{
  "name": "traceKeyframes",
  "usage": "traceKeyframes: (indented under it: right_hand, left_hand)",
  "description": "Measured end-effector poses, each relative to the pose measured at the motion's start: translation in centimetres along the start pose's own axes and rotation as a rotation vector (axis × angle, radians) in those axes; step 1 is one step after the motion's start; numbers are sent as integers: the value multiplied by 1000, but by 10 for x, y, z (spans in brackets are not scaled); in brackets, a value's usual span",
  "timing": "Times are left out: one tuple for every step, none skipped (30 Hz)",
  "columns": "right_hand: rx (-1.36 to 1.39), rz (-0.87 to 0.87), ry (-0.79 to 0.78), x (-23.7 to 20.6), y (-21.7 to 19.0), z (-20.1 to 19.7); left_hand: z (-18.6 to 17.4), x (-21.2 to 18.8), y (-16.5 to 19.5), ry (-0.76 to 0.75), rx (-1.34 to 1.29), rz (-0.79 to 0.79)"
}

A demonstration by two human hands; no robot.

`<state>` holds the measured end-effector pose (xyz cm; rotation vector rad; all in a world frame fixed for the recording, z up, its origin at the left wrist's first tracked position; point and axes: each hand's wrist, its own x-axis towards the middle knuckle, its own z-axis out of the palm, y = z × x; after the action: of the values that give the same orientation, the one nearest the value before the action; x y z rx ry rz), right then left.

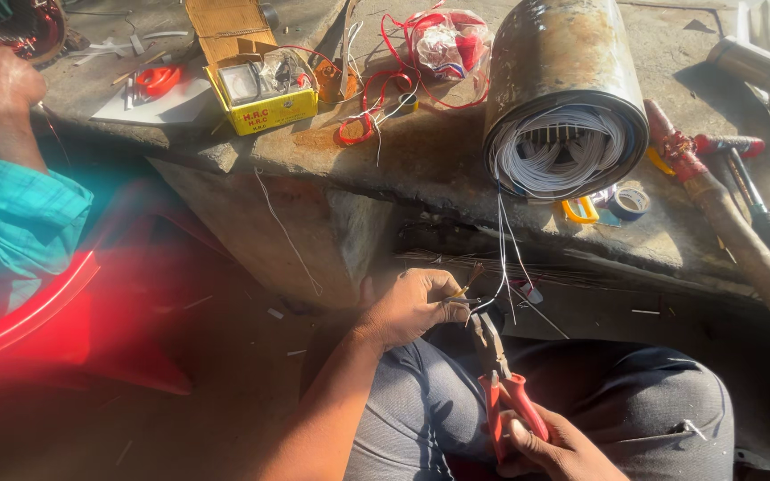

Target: The person strips insulation from several colored wires using pliers, twists the exposed strands, and then wraps the connections with blue electrical tape. A second person works on a motor stator in the background.

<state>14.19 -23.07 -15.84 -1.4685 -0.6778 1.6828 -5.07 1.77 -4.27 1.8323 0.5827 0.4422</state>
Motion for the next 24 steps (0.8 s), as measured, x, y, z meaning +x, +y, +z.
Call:
traceKeyframes:
  right_hand:
    - [40,12,17,1,0,3]
    - [71,1,-4,2,-1,6]
    - [101,-12,-25,2,-3,9]
    - [130,-25,-45,2,-6,12]
    - [104,-18,-12,2,-8,14]
    - [79,-12,22,2,-11,15]
    - [54,-5,57,2,-13,16]
    - [-20,-37,67,1,-15,16]
    - [-94,-68,77,1,-16,15]
    - [-170,-100,87,1,-16,15]
    - [-172,-23,104,2,-14,15]
    - [-173,52,122,5,-12,15]
    - [-174,126,143,7,-10,15]
    - [-96,59,107,11,-5,16]
    - [-17,-10,74,16,0,19]
    - [60,-82,42,19,4,20]
    - [-24,-220,61,21,7,19]
    - [-108,-358,78,21,9,18]
    - [-193,-496,93,19,8,18]
    - [-255,-486,82,17,3,16]
    - [-317,-476,70,12,-8,11]
    - [-377,-468,59,6,-20,10]
    - [-319,-205,92,-2,-35,10]
    - [-326,-9,108,-12,-54,9]
  left_hand:
    - [0,-1,2,5,34,4]
    - [0,-2,3,9,68,7]
    - [-1,-2,5,15,101,12]
    - [-1,-3,7,16,112,8]
    - [-2,-3,10,16,122,5]
    - [-3,-4,12,15,132,3]
    - [-3,-5,15,26,170,-9]
    - [-3,-5,19,37,207,-21]
    - [-3,-6,22,48,244,-33]
    - [-3,-7,26,60,272,-69]
    - [-2,-8,29,72,301,-105]
    - [-1,-9,32,85,330,-141]
    - [0,-9,36,81,305,-133]
    - [2,-9,39,76,281,-125]
    - [3,-10,42,72,257,-116]
    - [3,-10,44,71,258,-85]
    - [3,-11,45,71,260,-55]
    - [2,-11,46,71,262,-23]
    - [2,-11,46,79,291,-28]
    - [2,-12,45,88,319,-34]
    - [3,-12,44,98,347,-40]
    - [3,-12,42,110,338,13]
    - [4,-13,39,123,331,66]
    - [5,-13,37,134,324,119]
